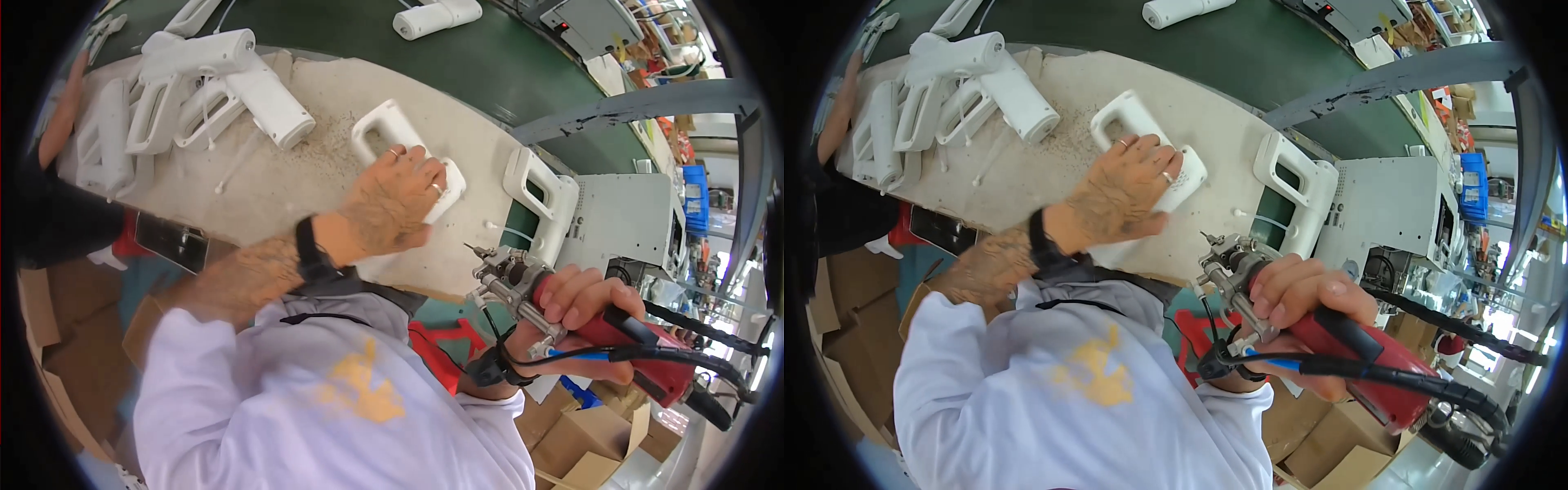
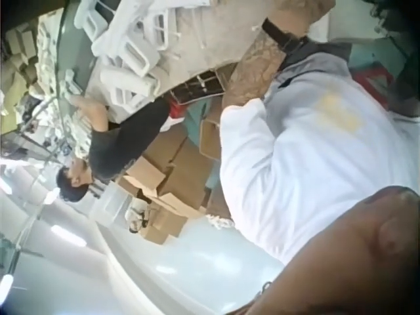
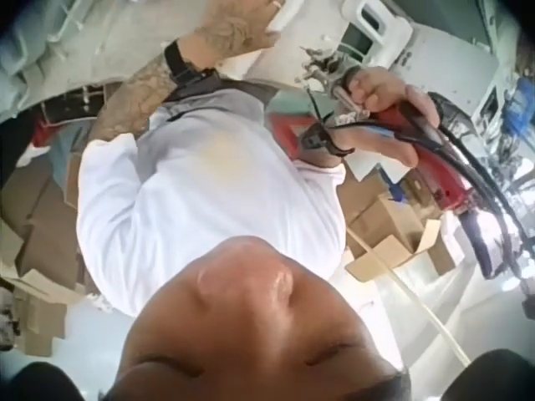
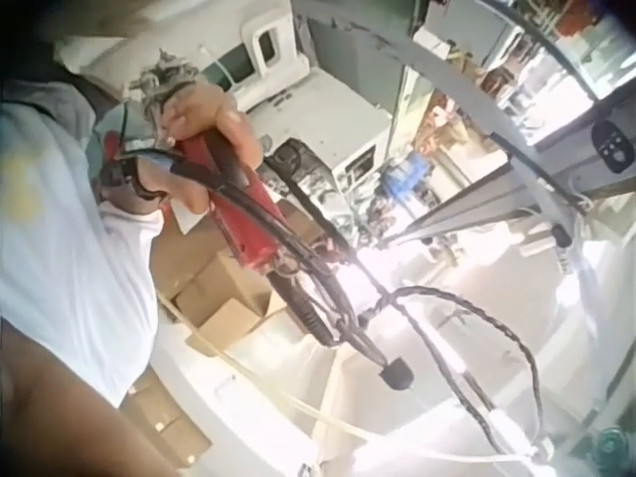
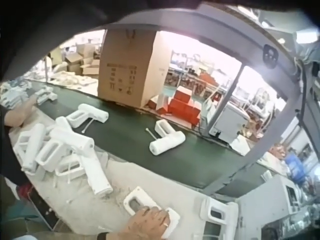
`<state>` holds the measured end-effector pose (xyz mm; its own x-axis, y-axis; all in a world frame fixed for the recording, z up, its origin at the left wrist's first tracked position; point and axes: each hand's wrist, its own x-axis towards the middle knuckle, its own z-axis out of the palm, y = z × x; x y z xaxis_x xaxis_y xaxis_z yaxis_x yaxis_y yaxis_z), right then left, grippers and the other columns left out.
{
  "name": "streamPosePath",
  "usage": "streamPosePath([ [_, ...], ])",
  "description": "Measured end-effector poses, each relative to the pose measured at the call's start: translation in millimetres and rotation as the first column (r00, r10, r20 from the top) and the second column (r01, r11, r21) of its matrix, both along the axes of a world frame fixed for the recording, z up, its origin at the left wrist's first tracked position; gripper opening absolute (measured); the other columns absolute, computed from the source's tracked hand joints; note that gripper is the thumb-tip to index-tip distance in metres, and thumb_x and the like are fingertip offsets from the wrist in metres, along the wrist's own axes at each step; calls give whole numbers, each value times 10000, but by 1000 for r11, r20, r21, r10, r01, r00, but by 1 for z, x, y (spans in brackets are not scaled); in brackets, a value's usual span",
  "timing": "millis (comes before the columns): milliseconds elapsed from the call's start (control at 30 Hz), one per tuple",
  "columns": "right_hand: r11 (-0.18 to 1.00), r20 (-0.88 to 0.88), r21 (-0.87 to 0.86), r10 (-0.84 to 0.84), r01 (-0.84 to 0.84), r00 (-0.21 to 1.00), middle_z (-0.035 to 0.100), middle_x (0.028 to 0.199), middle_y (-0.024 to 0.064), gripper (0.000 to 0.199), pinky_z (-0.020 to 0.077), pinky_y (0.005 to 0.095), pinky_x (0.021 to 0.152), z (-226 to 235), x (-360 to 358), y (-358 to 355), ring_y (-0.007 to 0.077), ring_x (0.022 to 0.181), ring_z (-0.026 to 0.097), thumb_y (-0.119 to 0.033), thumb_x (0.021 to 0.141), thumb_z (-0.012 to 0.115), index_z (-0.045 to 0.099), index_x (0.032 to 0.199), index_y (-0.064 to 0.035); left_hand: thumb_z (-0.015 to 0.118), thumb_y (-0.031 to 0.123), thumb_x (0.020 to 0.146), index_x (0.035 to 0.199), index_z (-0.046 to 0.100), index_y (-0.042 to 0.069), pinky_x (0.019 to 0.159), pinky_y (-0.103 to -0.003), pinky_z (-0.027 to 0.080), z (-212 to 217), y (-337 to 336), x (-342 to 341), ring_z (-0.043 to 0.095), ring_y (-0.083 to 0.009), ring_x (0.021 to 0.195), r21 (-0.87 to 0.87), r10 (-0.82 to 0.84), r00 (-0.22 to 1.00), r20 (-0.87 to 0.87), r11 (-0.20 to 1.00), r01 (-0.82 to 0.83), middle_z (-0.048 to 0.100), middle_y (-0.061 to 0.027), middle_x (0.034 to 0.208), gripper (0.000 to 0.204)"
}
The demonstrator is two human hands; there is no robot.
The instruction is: Assembling plastic housings for electronic devices using a pneumatic fastening tool.
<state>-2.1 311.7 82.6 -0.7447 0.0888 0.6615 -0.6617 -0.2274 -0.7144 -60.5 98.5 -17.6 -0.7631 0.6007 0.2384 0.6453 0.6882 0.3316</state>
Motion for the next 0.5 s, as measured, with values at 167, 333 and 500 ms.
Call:
streamPosePath([
  [167,987,-28,2,161,-161,987,560,736,82,830,466,334,525,-1,4,-10,197,588,545,-715,864,582,486,1224,27,689,143,713,1409,499,119,1099,-449,380,-9,-43,5,470,-326,1256,-59,-193,980,44,979,196,516,-70,1412,723],
  [333,980,3,-32,198,-198,980,565,738,93,799,465,328,541,-9,5,-31,206,583,543,-700,859,609,491,1188,18,739,271,800,1436,454,157,1085,-483,379,-29,-32,18,450,-331,1290,-61,-93,995,20,994,94,445,-87,1480,707],
  [500,957,0,19,289,-289,957,520,705,74,842,383,317,481,-12,-6,-39,190,536,503,-713,879,571,530,1240,47,746,431,802,1481,419,230,1034,-504,393,-36,-24,23,478,-343,1214,-135,42,995,-89,989,-54,463,-99,1396,780],
])
